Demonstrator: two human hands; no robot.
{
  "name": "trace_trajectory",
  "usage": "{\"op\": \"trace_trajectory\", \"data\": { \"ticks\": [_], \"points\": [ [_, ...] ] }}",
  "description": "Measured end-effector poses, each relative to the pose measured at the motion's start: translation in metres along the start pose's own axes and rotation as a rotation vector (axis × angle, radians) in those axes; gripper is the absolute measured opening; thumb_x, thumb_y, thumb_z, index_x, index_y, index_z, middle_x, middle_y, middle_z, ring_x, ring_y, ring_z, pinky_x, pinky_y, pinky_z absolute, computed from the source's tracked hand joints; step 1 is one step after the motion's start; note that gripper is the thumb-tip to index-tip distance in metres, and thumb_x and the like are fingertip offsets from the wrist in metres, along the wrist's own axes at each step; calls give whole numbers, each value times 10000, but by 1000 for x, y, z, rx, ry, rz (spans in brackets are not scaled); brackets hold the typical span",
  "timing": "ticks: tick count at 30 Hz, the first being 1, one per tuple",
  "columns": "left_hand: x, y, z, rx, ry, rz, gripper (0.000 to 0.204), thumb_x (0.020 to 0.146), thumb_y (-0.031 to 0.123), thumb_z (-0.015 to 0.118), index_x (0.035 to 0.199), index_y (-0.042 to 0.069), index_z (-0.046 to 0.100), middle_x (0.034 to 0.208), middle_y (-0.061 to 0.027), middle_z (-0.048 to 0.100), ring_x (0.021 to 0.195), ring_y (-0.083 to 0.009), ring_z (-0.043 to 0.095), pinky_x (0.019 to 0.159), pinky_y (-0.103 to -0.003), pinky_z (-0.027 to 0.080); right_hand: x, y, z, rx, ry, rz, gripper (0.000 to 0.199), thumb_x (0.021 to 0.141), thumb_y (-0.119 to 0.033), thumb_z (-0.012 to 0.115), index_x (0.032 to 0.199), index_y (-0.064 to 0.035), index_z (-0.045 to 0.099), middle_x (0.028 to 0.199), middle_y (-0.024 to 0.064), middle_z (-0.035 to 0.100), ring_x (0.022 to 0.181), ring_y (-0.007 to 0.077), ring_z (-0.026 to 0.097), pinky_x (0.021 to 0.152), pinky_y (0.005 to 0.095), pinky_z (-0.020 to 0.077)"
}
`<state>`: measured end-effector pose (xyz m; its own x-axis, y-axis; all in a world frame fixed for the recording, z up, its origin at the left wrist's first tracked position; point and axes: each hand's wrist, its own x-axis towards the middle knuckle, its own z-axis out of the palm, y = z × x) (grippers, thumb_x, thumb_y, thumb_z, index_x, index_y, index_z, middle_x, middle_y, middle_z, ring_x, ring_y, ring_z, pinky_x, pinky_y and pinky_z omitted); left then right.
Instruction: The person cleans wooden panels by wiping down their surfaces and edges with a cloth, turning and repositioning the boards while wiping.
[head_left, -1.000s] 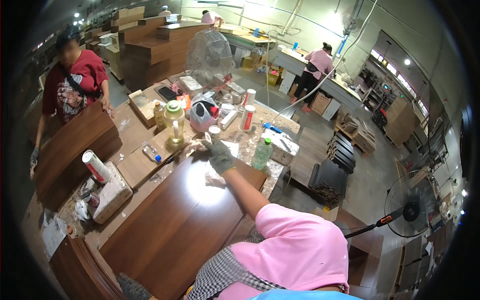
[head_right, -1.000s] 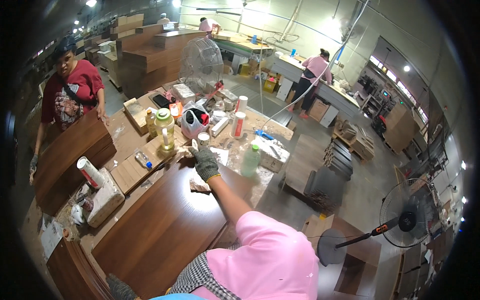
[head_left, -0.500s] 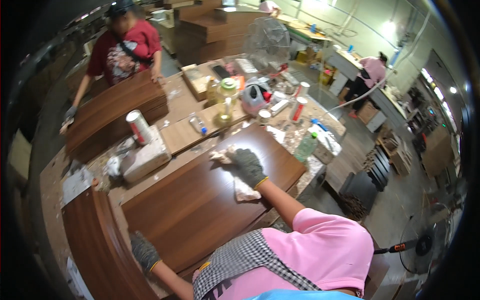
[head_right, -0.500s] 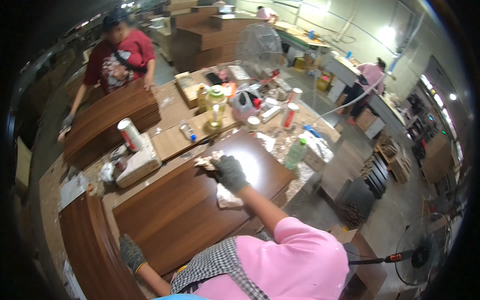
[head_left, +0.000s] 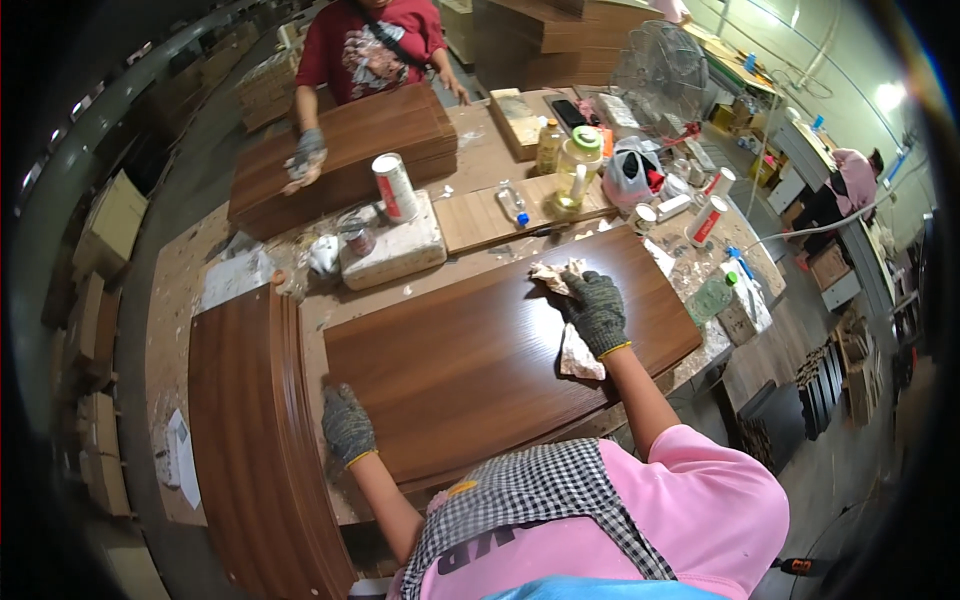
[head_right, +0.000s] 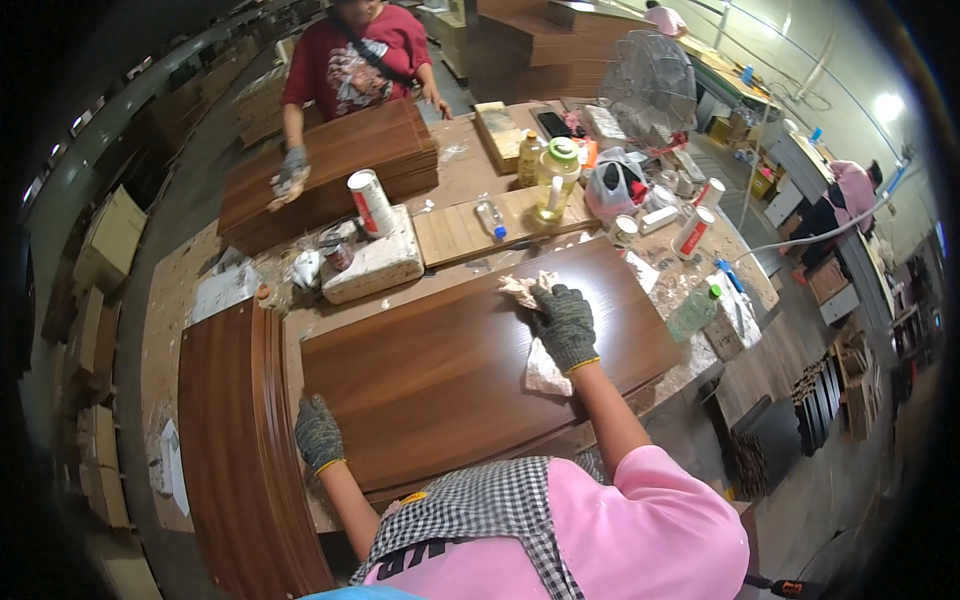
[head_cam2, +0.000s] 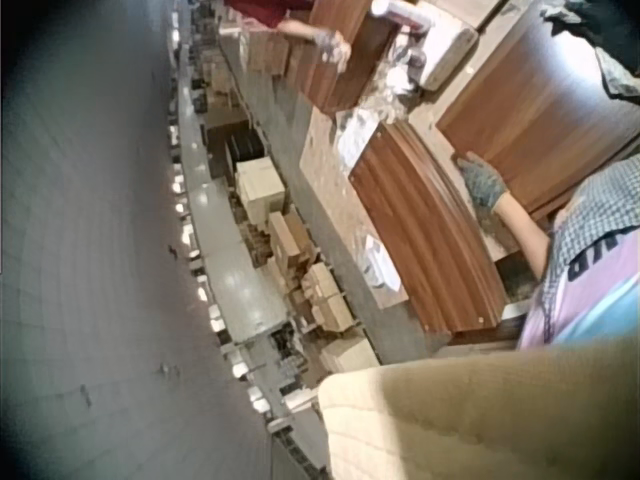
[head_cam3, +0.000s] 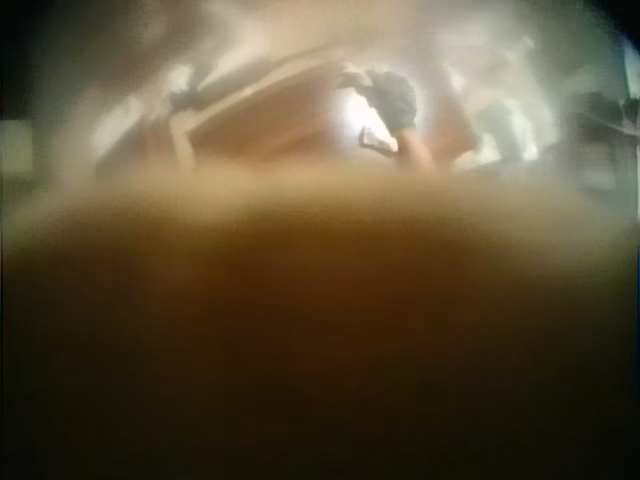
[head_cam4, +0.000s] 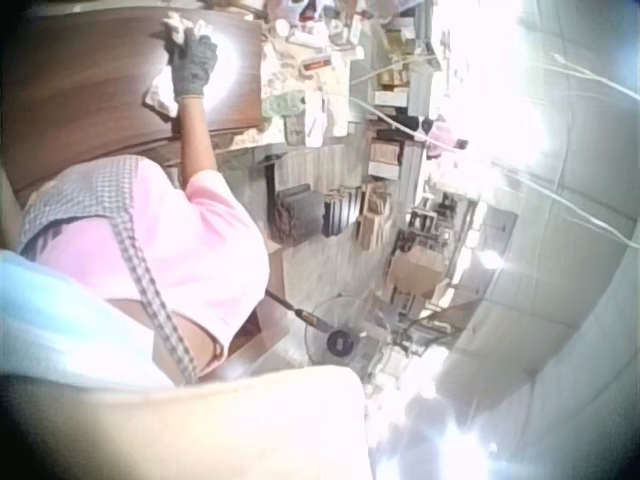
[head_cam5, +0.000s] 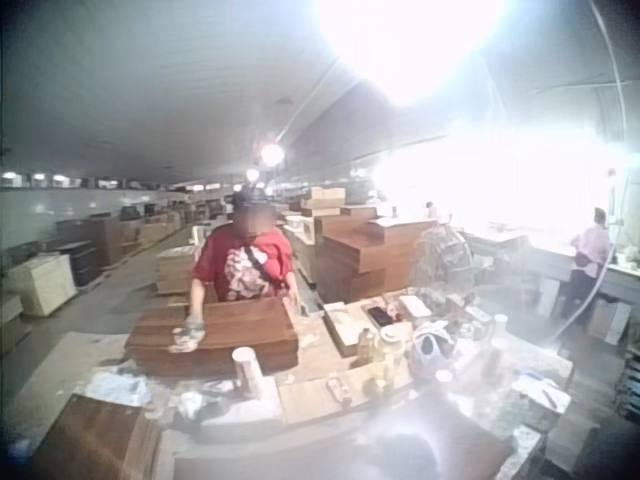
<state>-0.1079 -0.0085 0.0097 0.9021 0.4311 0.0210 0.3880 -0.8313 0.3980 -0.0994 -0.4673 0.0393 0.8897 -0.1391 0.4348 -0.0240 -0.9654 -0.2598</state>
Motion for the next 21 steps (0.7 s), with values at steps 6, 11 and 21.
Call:
{"op": "trace_trajectory", "data": {
  "ticks": [6,11,21],
  "points": [
    [5,-8,8,-12,-31,-21,607,1072,446,396,1413,-41,520,1341,-299,607,1173,-463,622,1019,-512,489,-1,5,7,8,8,-6,414,828,-432,787,1147,-173,737,967,148,672,885,369,625,773,492,504],
    [4,-5,7,21,-26,12,608,1073,445,389,1413,-42,520,1328,-302,615,1163,-461,631,1009,-512,498,5,-2,-3,-46,-35,-15,370,849,-394,783,1115,-137,750,956,168,661,884,378,612,773,484,499],
    [4,-2,4,65,5,14,596,1069,448,414,1392,-36,540,1326,-300,616,1146,-453,638,984,-520,507,64,9,-28,55,-94,59,259,917,-335,677,1111,-172,734,984,176,681,941,364,665,836,482,530]
  ]
}}
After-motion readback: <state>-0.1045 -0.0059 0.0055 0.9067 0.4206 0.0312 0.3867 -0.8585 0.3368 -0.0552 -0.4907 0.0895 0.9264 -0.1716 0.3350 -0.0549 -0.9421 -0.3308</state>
